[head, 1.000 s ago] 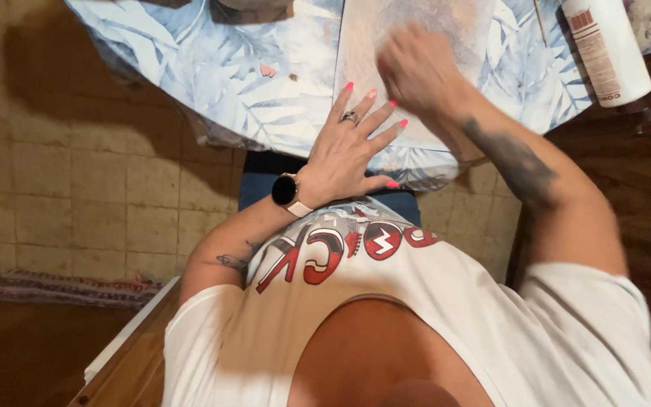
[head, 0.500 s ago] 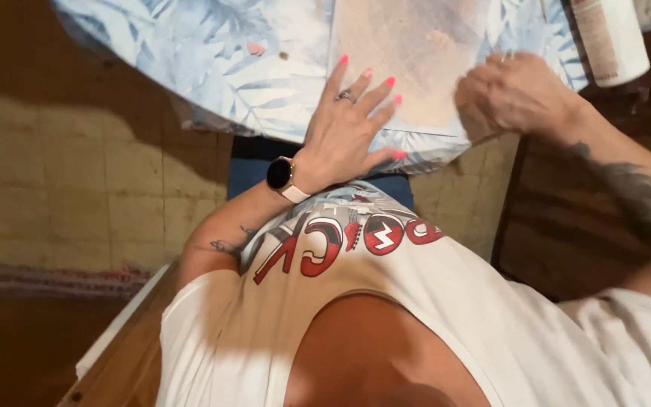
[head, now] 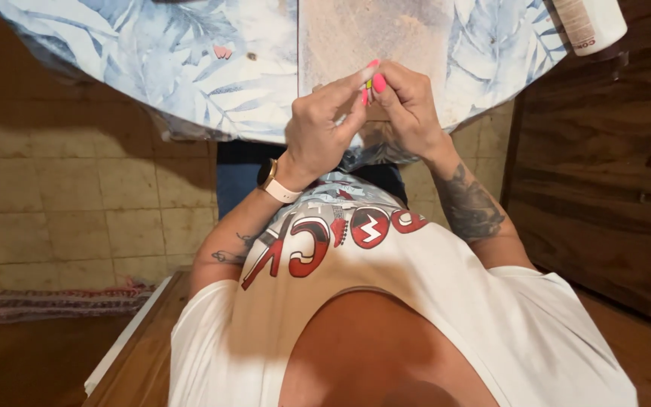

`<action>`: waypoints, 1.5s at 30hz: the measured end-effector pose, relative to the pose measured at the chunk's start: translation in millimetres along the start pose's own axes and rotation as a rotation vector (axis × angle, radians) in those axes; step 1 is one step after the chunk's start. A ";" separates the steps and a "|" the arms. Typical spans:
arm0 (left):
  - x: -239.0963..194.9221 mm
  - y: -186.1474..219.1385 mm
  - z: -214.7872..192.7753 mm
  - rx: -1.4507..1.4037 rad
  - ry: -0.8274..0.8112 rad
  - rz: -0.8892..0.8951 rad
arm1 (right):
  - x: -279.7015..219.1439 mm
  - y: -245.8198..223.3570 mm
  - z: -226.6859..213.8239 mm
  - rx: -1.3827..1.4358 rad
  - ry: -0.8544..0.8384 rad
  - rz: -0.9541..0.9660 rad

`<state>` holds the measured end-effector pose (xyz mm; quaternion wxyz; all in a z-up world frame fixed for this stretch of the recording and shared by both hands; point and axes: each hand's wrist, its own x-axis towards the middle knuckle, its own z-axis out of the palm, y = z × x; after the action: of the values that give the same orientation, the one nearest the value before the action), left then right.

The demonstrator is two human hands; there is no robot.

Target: Decorating a surface with small pink decorative pieces

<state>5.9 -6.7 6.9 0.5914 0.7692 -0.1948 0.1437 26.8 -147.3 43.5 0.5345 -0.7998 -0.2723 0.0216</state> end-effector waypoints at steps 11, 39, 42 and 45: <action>-3.1 5.0 -2.3 0.047 0.070 0.060 | -1.7 -5.6 4.2 -0.244 0.095 -0.093; -27.4 -23.3 -24.9 0.850 -0.327 0.202 | -31.4 51.5 -55.0 -0.937 -0.540 -0.330; -24.8 -24.7 -26.2 0.875 -0.378 0.207 | -13.4 49.3 -38.1 -0.969 -0.460 -0.334; -28.1 -23.5 -24.6 0.883 -0.400 0.185 | 41.4 50.0 -1.0 -0.780 -0.411 -0.360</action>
<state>-7.6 26.0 -19.5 0.1448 0.9384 -0.2924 0.1140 83.0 -143.2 11.3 0.1249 -0.8601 -0.4943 -0.0173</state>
